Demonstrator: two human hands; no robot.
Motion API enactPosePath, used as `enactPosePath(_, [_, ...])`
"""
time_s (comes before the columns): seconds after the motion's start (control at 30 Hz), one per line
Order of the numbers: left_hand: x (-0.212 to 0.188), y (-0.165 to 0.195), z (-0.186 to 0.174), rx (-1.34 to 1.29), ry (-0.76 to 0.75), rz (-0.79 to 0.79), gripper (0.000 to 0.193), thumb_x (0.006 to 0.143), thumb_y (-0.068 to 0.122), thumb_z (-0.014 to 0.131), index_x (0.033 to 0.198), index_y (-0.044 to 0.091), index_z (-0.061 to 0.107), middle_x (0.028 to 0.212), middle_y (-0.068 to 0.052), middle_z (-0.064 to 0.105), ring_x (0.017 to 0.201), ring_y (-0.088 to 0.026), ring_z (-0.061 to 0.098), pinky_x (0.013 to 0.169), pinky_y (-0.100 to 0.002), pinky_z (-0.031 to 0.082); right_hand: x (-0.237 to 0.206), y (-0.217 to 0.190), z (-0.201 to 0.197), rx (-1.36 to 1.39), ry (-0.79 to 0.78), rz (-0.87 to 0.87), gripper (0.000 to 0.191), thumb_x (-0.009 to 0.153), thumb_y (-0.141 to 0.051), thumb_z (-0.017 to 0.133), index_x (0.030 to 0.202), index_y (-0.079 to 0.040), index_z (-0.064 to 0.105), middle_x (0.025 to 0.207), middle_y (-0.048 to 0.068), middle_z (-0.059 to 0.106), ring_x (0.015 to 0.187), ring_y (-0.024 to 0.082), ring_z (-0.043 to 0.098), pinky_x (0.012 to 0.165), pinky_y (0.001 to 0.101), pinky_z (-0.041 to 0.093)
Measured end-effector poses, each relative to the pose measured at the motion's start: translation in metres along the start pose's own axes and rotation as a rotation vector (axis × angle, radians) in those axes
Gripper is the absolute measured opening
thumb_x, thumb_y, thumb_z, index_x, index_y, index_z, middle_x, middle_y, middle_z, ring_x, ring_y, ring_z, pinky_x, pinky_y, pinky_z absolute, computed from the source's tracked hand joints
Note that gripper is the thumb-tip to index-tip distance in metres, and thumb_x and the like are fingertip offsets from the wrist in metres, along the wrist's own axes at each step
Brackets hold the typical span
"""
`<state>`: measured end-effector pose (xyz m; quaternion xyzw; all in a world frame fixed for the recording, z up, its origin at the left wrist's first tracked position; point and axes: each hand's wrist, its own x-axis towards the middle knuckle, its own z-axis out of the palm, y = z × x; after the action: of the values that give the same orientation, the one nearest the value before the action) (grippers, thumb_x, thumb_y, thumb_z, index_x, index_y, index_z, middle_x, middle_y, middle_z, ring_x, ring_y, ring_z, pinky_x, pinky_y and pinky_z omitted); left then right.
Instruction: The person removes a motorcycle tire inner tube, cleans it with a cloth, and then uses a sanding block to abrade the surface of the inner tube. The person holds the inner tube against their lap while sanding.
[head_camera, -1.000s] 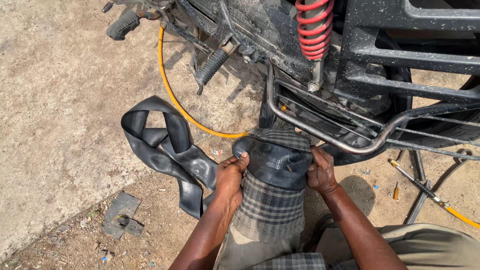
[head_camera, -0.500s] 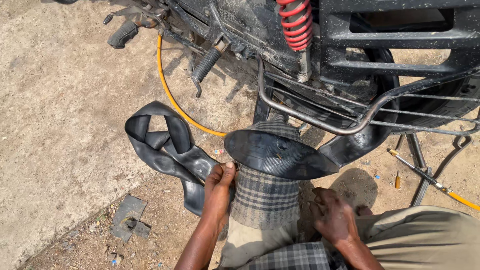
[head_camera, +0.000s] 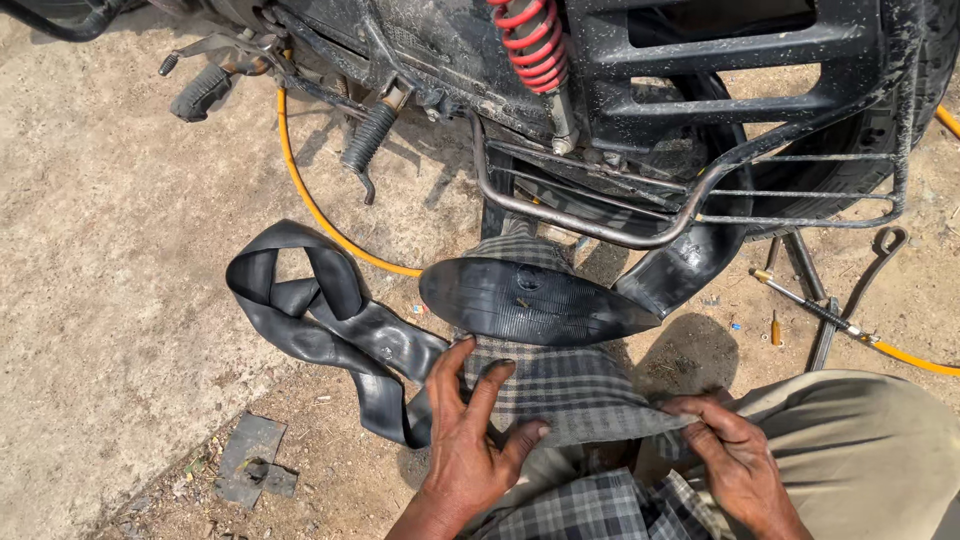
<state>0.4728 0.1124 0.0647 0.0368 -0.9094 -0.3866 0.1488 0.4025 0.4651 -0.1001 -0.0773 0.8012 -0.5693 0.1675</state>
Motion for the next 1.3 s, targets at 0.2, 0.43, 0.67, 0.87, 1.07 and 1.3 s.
enactPosePath(0.2, [-0.009, -0.004, -0.008, 0.038, -0.065, 0.234, 0.033, 0.071, 0.014, 0.081, 0.104, 0.013, 0.077, 0.150, -0.025, 0.039, 0.140, -0.050, 0.034, 0.110, -0.058, 0.036, -0.034, 0.026, -0.063, -0.187, -0.503, -0.030, 0.036, 0.088, -0.012, 0.071, 0.123, -0.007, 0.077, 0.106, 0.008, 0.073, 0.102, 0.020, 0.067, 0.092, 0.0343, 0.050])
enactPosePath(0.43, [-0.016, -0.015, -0.036, -0.088, -0.303, 0.218, 0.020, 0.087, 0.017, 0.079, 0.106, 0.010, 0.079, 0.131, -0.013, 0.057, 0.118, -0.032, 0.053, 0.097, -0.047, 0.047, -0.044, 0.007, -0.085, -0.449, -0.054, 0.052, 0.033, 0.075, -0.009, 0.082, 0.107, -0.002, 0.081, 0.092, 0.009, 0.068, 0.088, 0.024, 0.074, 0.088, 0.0397, 0.056])
enactPosePath(0.67, [0.044, -0.004, -0.040, -0.054, -0.026, 0.120, 0.030, 0.089, 0.019, 0.080, 0.116, 0.007, 0.076, 0.101, -0.007, 0.065, 0.092, -0.025, 0.063, 0.081, -0.040, 0.054, -0.024, -0.059, -0.040, -0.630, 0.411, 0.082, 0.026, 0.096, -0.016, 0.072, 0.120, -0.007, 0.077, 0.114, 0.010, 0.071, 0.094, 0.020, 0.074, 0.087, 0.0322, 0.060])
enactPosePath(0.87, [0.084, 0.004, -0.030, 0.072, 0.012, 0.171, 0.030, 0.082, 0.006, 0.077, 0.113, 0.006, 0.076, 0.093, -0.011, 0.059, 0.087, -0.028, 0.062, 0.076, -0.042, 0.052, 0.010, -0.065, 0.041, -0.783, -0.269, 0.338, 0.072, 0.082, -0.011, 0.075, 0.148, -0.023, 0.050, 0.132, 0.010, 0.065, 0.108, 0.030, 0.073, 0.099, 0.0442, 0.054])
enactPosePath(1.07, [0.075, 0.005, -0.028, 0.091, 0.061, 0.255, 0.023, 0.080, 0.002, 0.076, 0.102, 0.008, 0.078, 0.095, -0.008, 0.061, 0.090, -0.026, 0.062, 0.077, -0.040, 0.053, 0.028, -0.050, 0.083, -0.518, -0.167, -0.297, 0.036, 0.076, -0.004, 0.068, 0.111, -0.014, 0.071, 0.113, 0.012, 0.074, 0.103, 0.034, 0.072, 0.088, 0.0438, 0.058])
enactPosePath(1.3, [0.056, -0.003, -0.014, 0.077, 0.224, 0.224, 0.020, 0.084, 0.013, 0.082, 0.102, 0.005, 0.077, 0.097, -0.006, 0.063, 0.086, -0.024, 0.062, 0.073, -0.037, 0.054, 0.010, -0.023, 0.041, 0.009, 0.302, 0.114, 0.024, 0.102, -0.009, 0.061, 0.122, 0.001, 0.069, 0.092, 0.012, 0.069, 0.081, 0.014, 0.058, 0.071, 0.0286, 0.047])
